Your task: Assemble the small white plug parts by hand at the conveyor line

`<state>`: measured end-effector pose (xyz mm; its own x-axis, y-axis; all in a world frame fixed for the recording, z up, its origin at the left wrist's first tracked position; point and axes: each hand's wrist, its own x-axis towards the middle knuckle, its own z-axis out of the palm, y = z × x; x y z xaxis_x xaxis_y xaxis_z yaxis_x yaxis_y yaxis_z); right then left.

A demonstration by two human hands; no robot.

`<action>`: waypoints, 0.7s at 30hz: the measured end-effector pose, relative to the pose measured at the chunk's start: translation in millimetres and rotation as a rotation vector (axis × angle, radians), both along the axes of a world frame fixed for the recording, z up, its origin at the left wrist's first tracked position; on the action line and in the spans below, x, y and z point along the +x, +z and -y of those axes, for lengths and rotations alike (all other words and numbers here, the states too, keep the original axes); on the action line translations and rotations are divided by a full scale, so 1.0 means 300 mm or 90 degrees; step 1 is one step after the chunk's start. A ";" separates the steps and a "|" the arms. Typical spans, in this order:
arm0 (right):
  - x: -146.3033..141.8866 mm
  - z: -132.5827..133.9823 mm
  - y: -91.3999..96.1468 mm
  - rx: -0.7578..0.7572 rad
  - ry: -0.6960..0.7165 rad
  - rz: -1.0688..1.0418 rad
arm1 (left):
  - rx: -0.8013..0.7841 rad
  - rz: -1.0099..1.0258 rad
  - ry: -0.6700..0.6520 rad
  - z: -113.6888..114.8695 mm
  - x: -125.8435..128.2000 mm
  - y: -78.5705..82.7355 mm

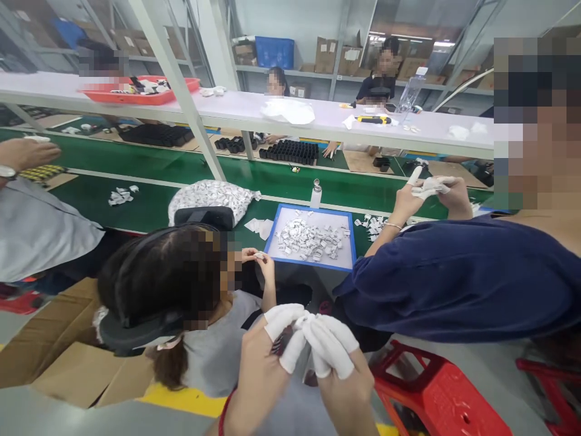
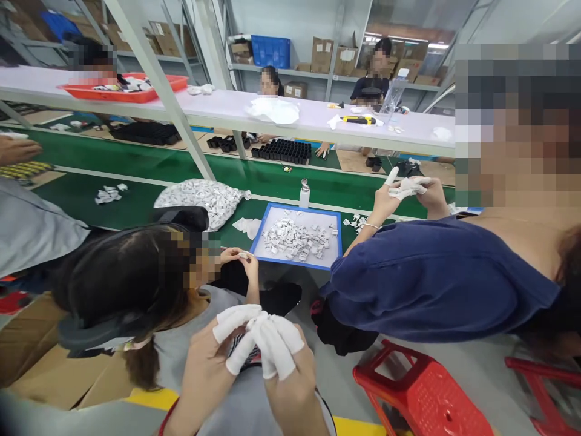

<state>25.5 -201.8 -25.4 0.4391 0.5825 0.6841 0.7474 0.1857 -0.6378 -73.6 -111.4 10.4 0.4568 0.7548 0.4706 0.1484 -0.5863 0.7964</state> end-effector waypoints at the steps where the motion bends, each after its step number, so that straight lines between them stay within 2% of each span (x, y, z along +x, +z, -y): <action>1: 0.021 -0.007 -0.023 -0.012 0.004 -0.011 | 0.017 -0.019 0.022 0.001 0.023 -0.011; 5: 0.129 -0.009 -0.142 -0.073 0.031 -0.060 | 0.048 -0.080 0.063 0.017 0.110 -0.068; 8: 0.207 0.014 -0.237 -0.201 0.079 -0.081 | 0.021 -0.091 0.087 0.027 0.145 -0.109; 10: 0.253 0.028 -0.265 -0.295 0.090 -0.086 | -0.034 -0.059 0.126 0.022 0.152 -0.127; 11: 0.283 0.030 -0.258 -0.318 0.094 -0.103 | -0.073 -0.037 0.153 0.015 0.154 -0.135; 13: 0.375 0.013 -0.194 -0.302 0.110 -0.161 | -0.182 0.003 0.198 -0.011 0.163 -0.155; 15: 0.536 -0.042 -0.074 -0.231 0.144 -0.208 | -0.330 0.024 0.207 -0.049 0.186 -0.189; 18: 0.884 -0.192 0.131 -0.132 0.130 -0.218 | -0.497 0.028 0.189 -0.112 0.259 -0.250; 20: 1.116 -0.299 0.221 -0.048 0.112 -0.221 | -0.541 0.038 0.179 -0.143 0.346 -0.266; 21: 1.213 -0.344 0.242 -0.012 0.102 -0.223 | -0.554 0.053 0.171 -0.153 0.407 -0.260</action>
<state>389.3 -98.6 47.1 0.5466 0.6740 0.4969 0.4463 0.2676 -0.8539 48.6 -65.3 -67.5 0.2050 0.9349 -0.2898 0.1147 0.2711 0.9557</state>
